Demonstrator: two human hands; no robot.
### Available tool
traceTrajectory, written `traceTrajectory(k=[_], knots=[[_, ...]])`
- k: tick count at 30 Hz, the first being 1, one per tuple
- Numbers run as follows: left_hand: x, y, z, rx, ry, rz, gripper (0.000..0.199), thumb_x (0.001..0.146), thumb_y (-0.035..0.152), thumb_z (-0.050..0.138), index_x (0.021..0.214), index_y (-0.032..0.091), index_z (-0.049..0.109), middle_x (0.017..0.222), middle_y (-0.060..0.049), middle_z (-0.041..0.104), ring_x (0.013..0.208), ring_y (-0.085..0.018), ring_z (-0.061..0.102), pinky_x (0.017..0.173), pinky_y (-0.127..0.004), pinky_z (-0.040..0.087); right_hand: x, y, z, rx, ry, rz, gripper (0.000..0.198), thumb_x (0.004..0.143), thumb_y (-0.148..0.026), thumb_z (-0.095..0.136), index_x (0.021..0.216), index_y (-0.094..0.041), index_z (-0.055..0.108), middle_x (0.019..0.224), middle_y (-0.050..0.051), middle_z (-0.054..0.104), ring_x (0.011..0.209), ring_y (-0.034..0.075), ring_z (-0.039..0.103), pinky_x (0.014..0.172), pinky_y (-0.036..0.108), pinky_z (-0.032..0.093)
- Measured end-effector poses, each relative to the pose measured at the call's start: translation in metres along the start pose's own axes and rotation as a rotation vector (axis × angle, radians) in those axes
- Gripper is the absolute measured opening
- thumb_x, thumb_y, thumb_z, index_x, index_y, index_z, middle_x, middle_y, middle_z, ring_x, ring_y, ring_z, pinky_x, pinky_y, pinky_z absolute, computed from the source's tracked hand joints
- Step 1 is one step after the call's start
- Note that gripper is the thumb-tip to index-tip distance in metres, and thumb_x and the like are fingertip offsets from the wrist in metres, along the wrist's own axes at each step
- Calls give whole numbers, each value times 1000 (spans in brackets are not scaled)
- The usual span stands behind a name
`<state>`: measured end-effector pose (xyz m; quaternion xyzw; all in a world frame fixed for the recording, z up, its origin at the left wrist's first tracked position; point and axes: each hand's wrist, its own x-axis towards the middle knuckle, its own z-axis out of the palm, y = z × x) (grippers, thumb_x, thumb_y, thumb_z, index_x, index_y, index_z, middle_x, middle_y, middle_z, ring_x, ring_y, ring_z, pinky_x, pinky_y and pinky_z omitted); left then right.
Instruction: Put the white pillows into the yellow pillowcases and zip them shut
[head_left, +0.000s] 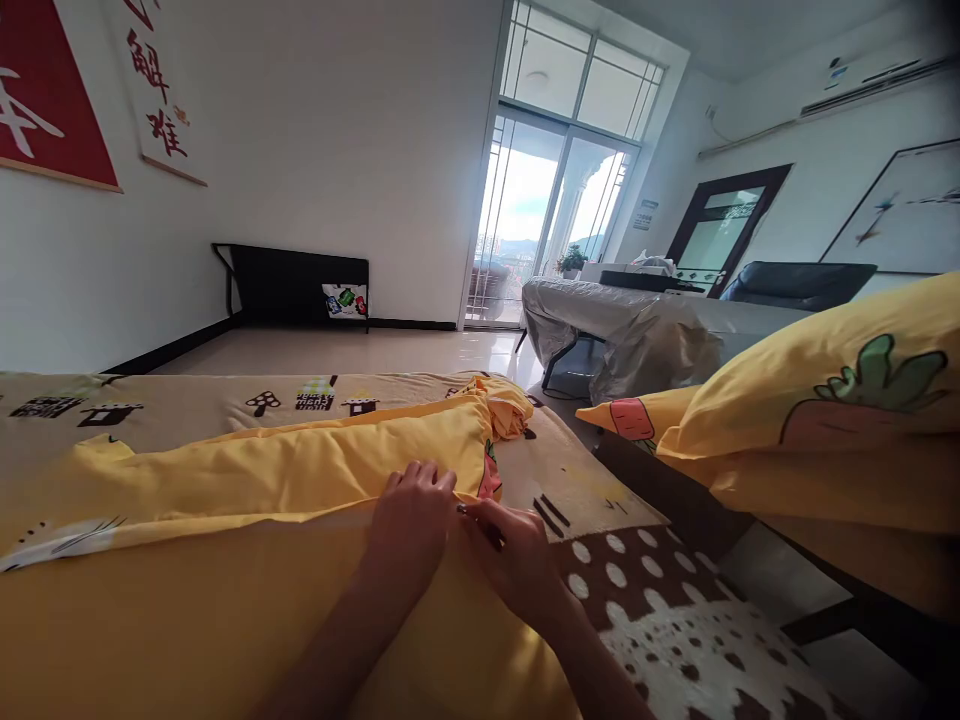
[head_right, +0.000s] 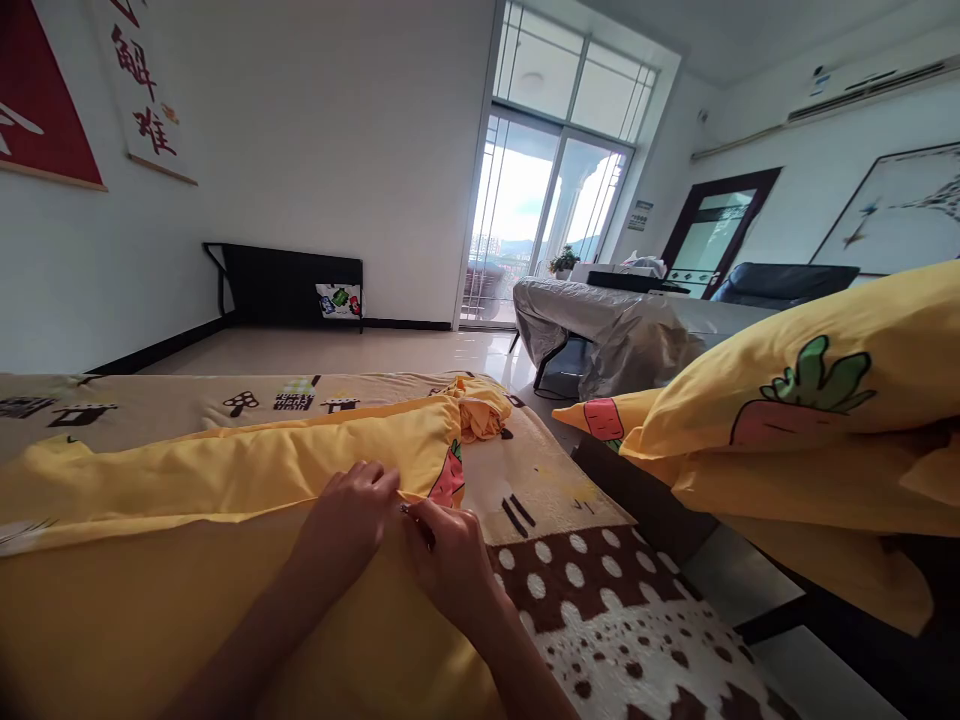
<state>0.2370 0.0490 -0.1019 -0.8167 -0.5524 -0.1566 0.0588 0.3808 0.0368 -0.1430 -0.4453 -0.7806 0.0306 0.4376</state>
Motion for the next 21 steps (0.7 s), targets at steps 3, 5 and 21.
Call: traceTrajectory(k=[3, 5, 21], knots=[[6, 6, 6, -130, 29, -96, 21, 89, 12, 37, 85, 18, 57, 87, -7, 61, 86, -23, 55, 70, -31, 37, 1, 3, 8, 67, 21, 20, 24, 87, -22, 46, 65, -17, 55, 52, -3, 51, 47, 7, 40, 50, 19, 29], [6, 4, 16, -220, 90, -137, 20, 91, 15, 36, 83, 19, 53, 83, -5, 60, 83, -20, 56, 67, -28, 35, 2, 4, 11, 109, 34, 29, 24, 86, -22, 46, 65, -17, 55, 52, -4, 49, 47, 7, 39, 50, 18, 30], [4, -14, 42, -352, 70, -111, 23, 95, 26, 29, 75, 21, 40, 67, -1, 57, 64, -18, 58, 56, -26, 25, 7, 7, 22, 176, 32, 253, 24, 77, -26, 51, 55, -17, 49, 46, -5, 43, 44, 6, 37, 46, 19, 28]])
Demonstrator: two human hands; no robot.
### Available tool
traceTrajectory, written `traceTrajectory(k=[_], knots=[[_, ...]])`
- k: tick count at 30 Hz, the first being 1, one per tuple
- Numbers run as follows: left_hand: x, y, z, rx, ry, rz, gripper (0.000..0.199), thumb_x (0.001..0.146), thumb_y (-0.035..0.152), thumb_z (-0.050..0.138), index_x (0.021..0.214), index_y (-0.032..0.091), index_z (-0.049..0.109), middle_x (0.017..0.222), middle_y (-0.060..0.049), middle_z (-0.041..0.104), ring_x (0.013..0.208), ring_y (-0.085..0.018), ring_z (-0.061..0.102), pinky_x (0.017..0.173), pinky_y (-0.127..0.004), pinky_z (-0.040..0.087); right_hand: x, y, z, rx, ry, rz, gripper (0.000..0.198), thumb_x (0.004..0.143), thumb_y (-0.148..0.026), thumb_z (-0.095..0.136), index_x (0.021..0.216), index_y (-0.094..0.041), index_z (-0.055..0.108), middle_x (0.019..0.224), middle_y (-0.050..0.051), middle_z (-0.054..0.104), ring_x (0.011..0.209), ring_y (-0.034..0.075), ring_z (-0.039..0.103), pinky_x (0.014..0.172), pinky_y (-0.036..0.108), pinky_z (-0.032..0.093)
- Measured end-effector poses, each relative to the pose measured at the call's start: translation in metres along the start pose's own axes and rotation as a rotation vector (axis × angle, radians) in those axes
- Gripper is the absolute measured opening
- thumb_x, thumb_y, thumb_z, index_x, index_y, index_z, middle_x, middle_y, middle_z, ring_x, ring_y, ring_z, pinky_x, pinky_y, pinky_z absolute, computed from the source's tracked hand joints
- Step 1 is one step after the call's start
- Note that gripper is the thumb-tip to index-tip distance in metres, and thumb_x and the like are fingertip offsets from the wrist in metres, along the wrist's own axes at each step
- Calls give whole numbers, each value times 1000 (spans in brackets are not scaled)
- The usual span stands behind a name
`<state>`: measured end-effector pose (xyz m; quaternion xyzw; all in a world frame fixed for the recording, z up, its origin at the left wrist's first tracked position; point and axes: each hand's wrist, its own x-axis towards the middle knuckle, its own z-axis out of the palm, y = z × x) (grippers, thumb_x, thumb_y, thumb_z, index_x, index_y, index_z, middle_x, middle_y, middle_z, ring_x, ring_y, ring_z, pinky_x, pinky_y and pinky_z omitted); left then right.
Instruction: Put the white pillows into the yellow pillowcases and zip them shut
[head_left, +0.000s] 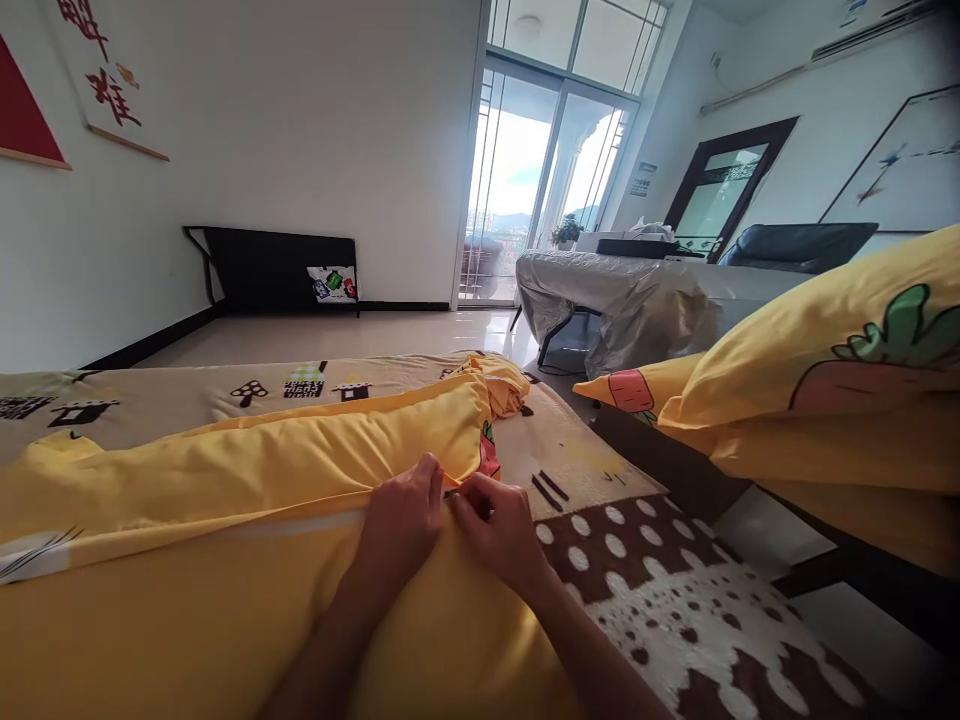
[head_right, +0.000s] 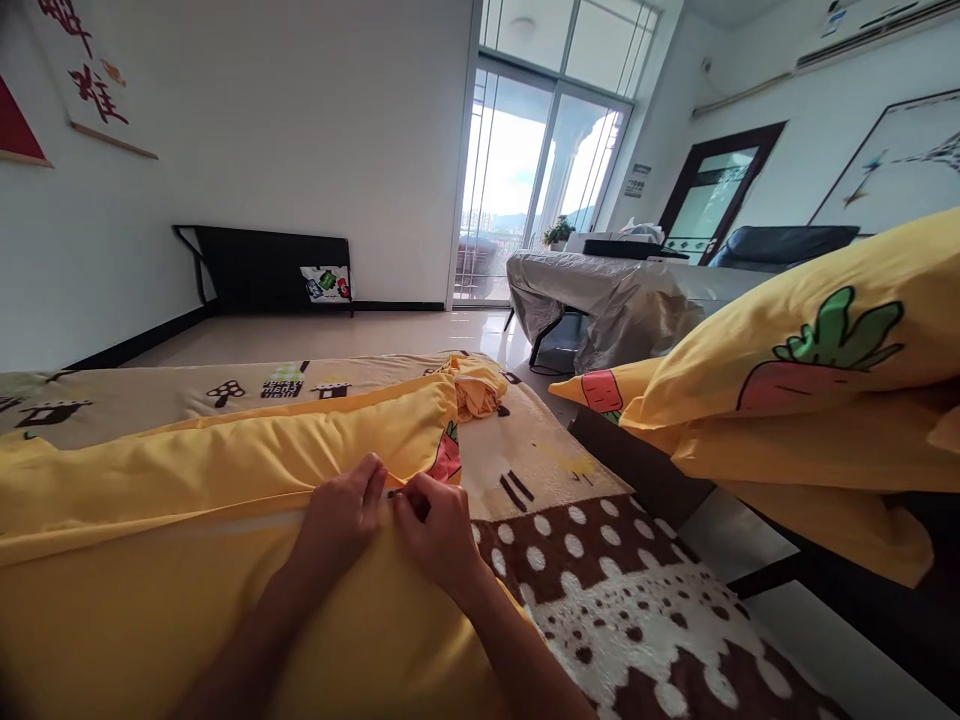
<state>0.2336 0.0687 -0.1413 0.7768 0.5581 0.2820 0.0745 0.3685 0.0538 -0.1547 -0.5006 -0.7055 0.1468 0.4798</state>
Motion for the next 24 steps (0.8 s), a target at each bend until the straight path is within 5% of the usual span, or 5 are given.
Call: traceTrajectory(k=[13, 24], knots=[[-2, 0, 1, 22, 14, 1, 23, 95, 27, 29, 76, 22, 41, 68, -1, 59, 64, -18, 59, 56, -26, 25, 12, 13, -23, 94, -138, 156, 19, 70, -27, 54, 55, -16, 51, 49, -4, 45, 49, 8, 37, 47, 20, 28], [-3, 3, 0, 64, -2, 38, 23, 95, 26, 28, 78, 21, 42, 71, -1, 61, 68, -19, 61, 56, -27, 26, 14, 21, -30, -224, -159, 110, 22, 74, -23, 56, 55, -17, 46, 50, -4, 49, 50, 7, 38, 52, 20, 26]])
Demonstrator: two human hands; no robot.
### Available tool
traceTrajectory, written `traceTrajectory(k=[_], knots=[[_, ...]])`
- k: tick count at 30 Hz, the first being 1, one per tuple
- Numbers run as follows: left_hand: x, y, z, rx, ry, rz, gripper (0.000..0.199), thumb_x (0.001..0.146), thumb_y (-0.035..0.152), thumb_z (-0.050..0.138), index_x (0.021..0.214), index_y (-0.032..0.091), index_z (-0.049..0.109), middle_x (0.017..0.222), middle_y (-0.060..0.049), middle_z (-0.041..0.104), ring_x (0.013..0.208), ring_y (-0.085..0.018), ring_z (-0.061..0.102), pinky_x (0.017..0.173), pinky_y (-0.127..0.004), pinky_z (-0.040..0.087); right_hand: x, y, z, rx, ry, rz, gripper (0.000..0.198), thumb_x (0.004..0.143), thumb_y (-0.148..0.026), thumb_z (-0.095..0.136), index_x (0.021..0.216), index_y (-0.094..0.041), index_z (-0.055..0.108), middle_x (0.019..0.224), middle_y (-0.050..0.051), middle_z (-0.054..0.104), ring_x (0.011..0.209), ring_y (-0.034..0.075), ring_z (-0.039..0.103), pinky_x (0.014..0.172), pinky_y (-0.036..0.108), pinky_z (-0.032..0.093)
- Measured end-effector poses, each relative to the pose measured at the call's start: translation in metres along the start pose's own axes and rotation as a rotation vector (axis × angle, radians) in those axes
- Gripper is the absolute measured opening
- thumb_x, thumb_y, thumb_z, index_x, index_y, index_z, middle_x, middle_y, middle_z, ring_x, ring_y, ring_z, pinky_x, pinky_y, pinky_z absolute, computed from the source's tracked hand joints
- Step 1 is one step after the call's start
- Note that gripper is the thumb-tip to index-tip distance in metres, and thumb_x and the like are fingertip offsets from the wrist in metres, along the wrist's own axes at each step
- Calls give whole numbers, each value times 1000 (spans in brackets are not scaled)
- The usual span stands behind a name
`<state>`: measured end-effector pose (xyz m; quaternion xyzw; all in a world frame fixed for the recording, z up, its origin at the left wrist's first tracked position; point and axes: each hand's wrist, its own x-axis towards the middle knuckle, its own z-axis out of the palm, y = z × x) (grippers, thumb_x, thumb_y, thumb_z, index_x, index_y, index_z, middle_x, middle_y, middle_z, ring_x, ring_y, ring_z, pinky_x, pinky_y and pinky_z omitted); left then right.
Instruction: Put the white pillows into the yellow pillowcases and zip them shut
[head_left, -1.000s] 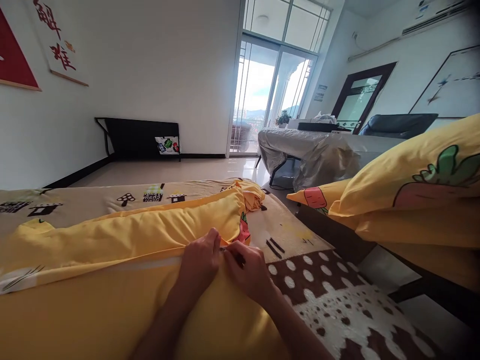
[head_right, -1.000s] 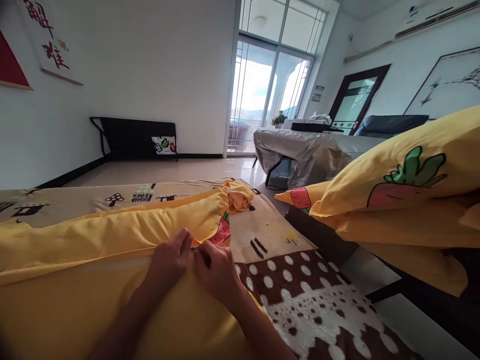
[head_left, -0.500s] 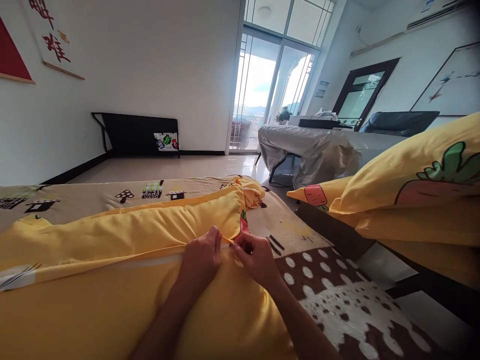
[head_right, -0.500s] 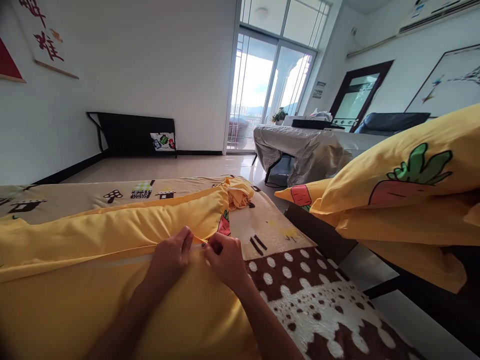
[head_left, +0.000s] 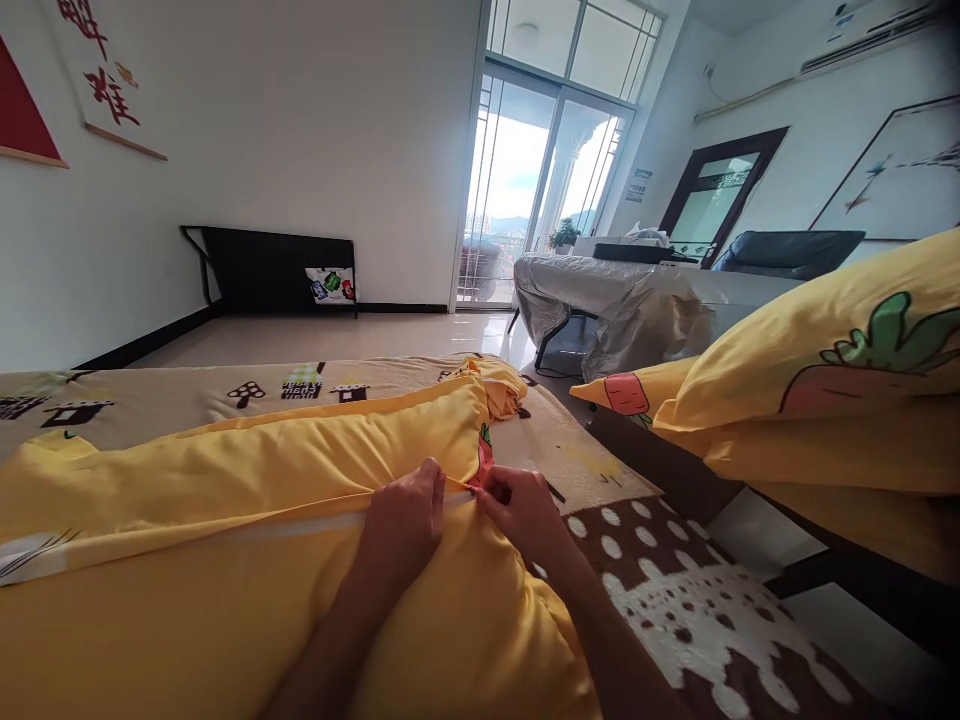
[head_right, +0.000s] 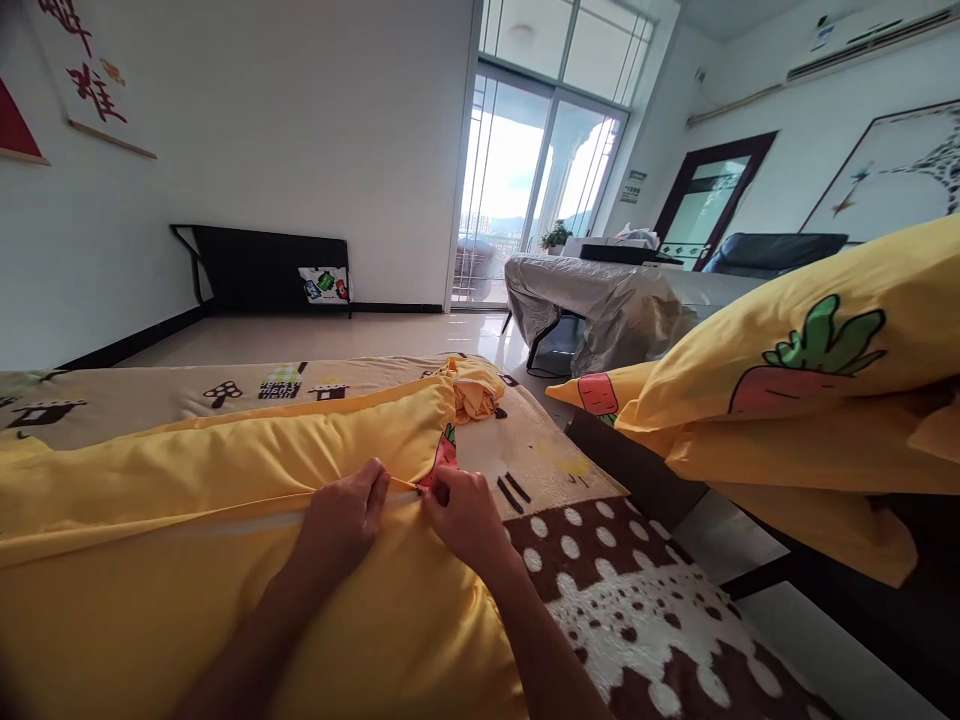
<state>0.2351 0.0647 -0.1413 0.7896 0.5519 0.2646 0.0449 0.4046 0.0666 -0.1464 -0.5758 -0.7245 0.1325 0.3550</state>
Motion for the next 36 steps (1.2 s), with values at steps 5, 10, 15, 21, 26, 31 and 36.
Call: traceTrajectory(k=[5, 10, 15, 21, 26, 31, 36], knots=[[-3, 3, -5, 65, -30, 111, 16, 91, 31, 41, 80, 21, 46, 74, -1, 62, 72, -20, 62, 58, -27, 29, -8, -6, 6, -75, -27, -97, 24, 82, -25, 50, 59, -18, 46, 53, -3, 53, 49, 8, 40, 52, 22, 24], [-1, 1, -3, 157, -89, 167, 16, 92, 24, 39, 83, 22, 51, 74, 0, 63, 70, -18, 62, 55, -28, 25, -14, -12, 12, -101, -28, -164, 22, 84, -22, 46, 62, -19, 46, 55, -1, 55, 49, 9, 42, 52, 22, 24], [0, -2, 2, 119, -36, 120, 22, 94, 30, 37, 80, 23, 51, 71, 1, 64, 68, -17, 62, 54, -28, 23, -10, -12, 12, -113, 7, -66, 23, 80, -23, 50, 58, -20, 47, 52, -1, 55, 47, 10, 44, 50, 23, 23], [-2, -1, 4, 67, 6, 74, 23, 94, 32, 39, 76, 23, 50, 69, 2, 65, 66, -15, 62, 53, -27, 22, -10, -13, 7, -239, 21, -42, 23, 79, -22, 52, 57, -19, 48, 52, 1, 58, 48, 11, 46, 51, 26, 21], [-2, -1, 4, 23, 16, 81, 24, 94, 32, 39, 75, 22, 49, 69, 2, 64, 66, -15, 61, 54, -26, 23, -15, -16, 13, -237, 82, -189, 25, 86, -22, 44, 61, -19, 47, 55, 2, 59, 47, 10, 47, 52, 25, 20], [-2, 1, -2, -42, 0, 68, 24, 94, 30, 39, 73, 22, 48, 69, 3, 63, 66, -14, 60, 56, -25, 25, -20, -21, 23, -117, 125, -261, 26, 87, -23, 42, 61, -18, 46, 54, 0, 56, 46, 8, 42, 51, 24, 23], [1, -3, -5, -88, -10, 54, 24, 94, 32, 40, 74, 22, 49, 71, 3, 62, 68, -14, 59, 57, -25, 28, -16, -23, 12, 63, 106, -203, 26, 85, -27, 47, 60, -18, 48, 50, -4, 46, 46, 7, 36, 49, 20, 26]])
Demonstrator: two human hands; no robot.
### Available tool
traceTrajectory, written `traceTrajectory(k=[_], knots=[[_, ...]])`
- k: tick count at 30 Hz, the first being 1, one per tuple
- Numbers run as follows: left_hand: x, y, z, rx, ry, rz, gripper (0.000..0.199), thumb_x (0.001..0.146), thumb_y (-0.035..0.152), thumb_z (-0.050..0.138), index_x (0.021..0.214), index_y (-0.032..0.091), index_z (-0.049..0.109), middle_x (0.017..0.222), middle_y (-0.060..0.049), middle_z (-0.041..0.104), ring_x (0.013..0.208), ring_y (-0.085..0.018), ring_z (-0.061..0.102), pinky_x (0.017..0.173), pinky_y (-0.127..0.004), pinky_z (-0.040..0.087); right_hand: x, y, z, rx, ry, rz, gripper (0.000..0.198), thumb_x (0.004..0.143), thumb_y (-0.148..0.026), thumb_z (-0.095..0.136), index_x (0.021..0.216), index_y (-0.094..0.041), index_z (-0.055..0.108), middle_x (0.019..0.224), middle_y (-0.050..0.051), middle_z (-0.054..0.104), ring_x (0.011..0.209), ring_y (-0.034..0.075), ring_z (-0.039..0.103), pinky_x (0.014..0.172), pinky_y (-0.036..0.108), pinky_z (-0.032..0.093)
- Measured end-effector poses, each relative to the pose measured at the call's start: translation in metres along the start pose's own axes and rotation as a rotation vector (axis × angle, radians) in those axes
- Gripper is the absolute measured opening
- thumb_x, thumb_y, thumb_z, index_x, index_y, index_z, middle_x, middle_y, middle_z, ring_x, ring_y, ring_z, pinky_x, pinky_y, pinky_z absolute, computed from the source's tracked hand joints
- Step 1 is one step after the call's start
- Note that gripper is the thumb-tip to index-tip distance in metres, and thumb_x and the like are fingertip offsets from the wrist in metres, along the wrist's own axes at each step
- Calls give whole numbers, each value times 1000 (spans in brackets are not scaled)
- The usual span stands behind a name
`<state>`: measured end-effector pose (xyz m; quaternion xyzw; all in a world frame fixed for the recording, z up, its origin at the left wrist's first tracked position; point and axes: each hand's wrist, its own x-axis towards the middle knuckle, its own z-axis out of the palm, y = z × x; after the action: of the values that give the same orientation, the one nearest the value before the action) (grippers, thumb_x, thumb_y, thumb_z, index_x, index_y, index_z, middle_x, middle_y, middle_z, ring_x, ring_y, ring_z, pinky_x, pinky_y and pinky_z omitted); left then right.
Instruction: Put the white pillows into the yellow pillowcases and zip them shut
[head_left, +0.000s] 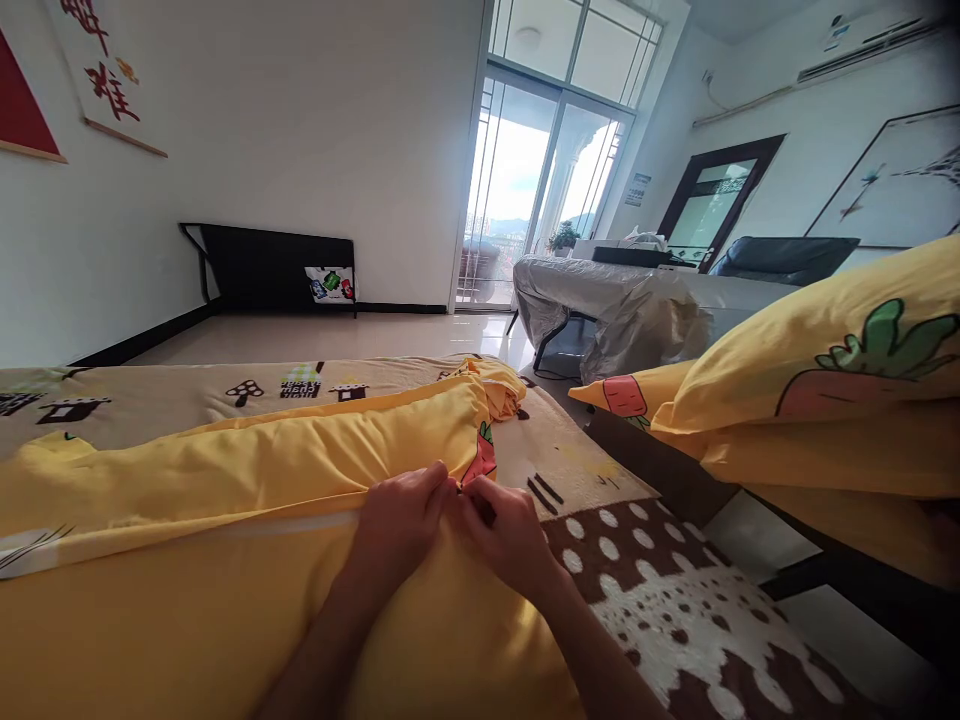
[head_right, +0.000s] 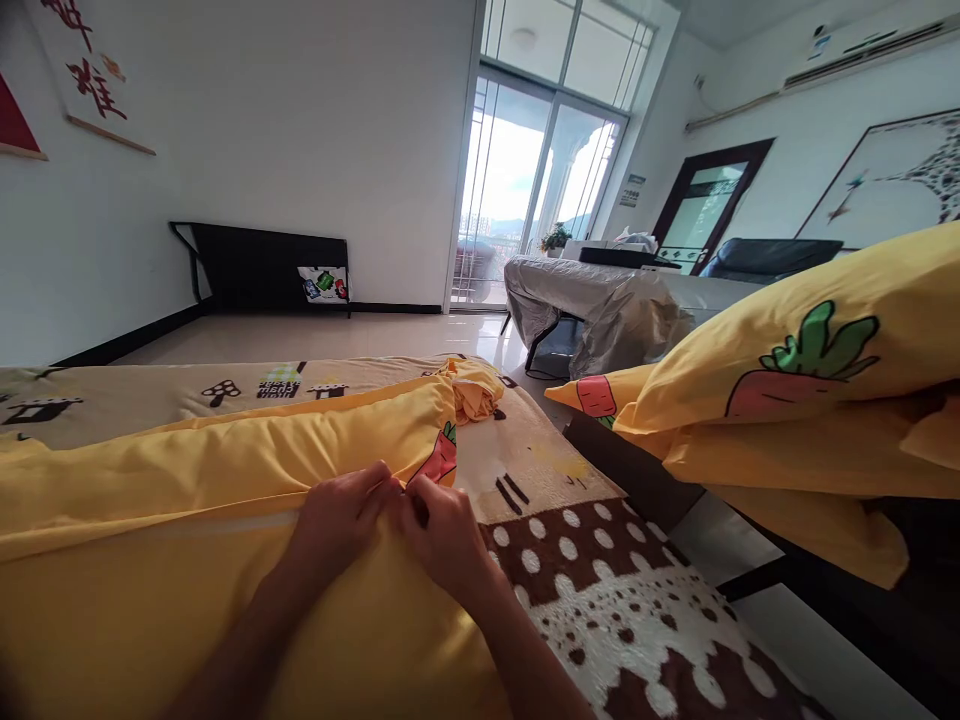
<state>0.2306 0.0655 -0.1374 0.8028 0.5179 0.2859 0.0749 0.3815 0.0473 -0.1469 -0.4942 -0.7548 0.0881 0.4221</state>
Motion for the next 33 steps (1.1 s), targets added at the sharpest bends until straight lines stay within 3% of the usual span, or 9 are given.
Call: traceTrajectory(k=[3, 6, 8, 12, 15, 18, 22, 28, 33], knots=[[-1, -1, 2, 64, 60, 16, 21, 94, 28, 39, 80, 21, 53, 76, 0, 62, 73, -16, 58, 62, -26, 32, 6, 4, -13, 60, -20, 49, 23, 83, -27, 48, 63, -17, 53, 51, -5, 44, 49, 7, 37, 49, 19, 28], [-7, 6, 5, 273, 302, 114, 19, 91, 17, 41, 99, 20, 58, 94, -7, 62, 88, -21, 55, 76, -33, 33, 9, 10, -22, 38, -33, 59, 24, 85, -29, 49, 66, -17, 56, 51, -5, 45, 50, 7, 36, 49, 19, 28], [-10, 16, 5, 368, 384, 204, 20, 88, 15, 45, 102, 20, 58, 97, -8, 61, 90, -23, 52, 78, -37, 31, 8, 13, -23, 3, -37, 42, 25, 86, -30, 48, 67, -17, 56, 51, -5, 47, 49, 7, 37, 50, 19, 28], [-3, 34, 6, 417, 170, 209, 11, 86, 20, 49, 81, 18, 59, 79, -7, 60, 80, -24, 53, 70, -38, 30, 6, 17, -21, -149, -43, -65, 24, 89, -26, 46, 69, -17, 56, 58, -2, 55, 51, 9, 42, 53, 21, 29], [12, 42, 12, 467, 38, 158, 17, 87, 15, 44, 83, 15, 60, 81, -10, 62, 81, -26, 55, 72, -39, 33, 6, 23, -17, -298, 2, -162, 25, 89, -19, 43, 70, -17, 58, 65, 2, 61, 56, 11, 48, 56, 22, 29], [26, 44, 19, 530, -15, 163, 24, 87, 7, 37, 89, 11, 61, 84, -13, 63, 81, -25, 57, 72, -38, 36, 9, 32, -11, -354, 63, -214, 27, 89, -15, 42, 67, -17, 59, 67, 4, 61, 61, 12, 50, 58, 23, 31], [38, 40, 22, 512, -110, 194, 31, 89, 7, 31, 94, 8, 61, 89, -17, 63, 84, -27, 60, 70, -36, 38, 15, 46, -6, -162, 111, -182, 25, 88, -17, 46, 70, -17, 63, 70, 5, 62, 69, 14, 52, 64, 23, 36], [50, 19, 15, 425, -181, 238, 22, 89, 14, 41, 94, 13, 62, 90, -12, 66, 84, -24, 63, 70, -32, 43, 24, 72, 4, 305, 31, 17, 19, 86, -28, 53, 94, -17, 67, 84, 5, 66, 72, 13, 57, 63, 23, 43], [43, 20, 6, 384, -162, 214, 25, 92, 17, 35, 91, 15, 60, 90, -8, 67, 83, -22, 64, 70, -31, 43, 16, 69, 16, 348, 62, -11, 25, 89, -29, 48, 96, -15, 67, 99, 7, 65, 83, 14, 58, 70, 23, 44]])
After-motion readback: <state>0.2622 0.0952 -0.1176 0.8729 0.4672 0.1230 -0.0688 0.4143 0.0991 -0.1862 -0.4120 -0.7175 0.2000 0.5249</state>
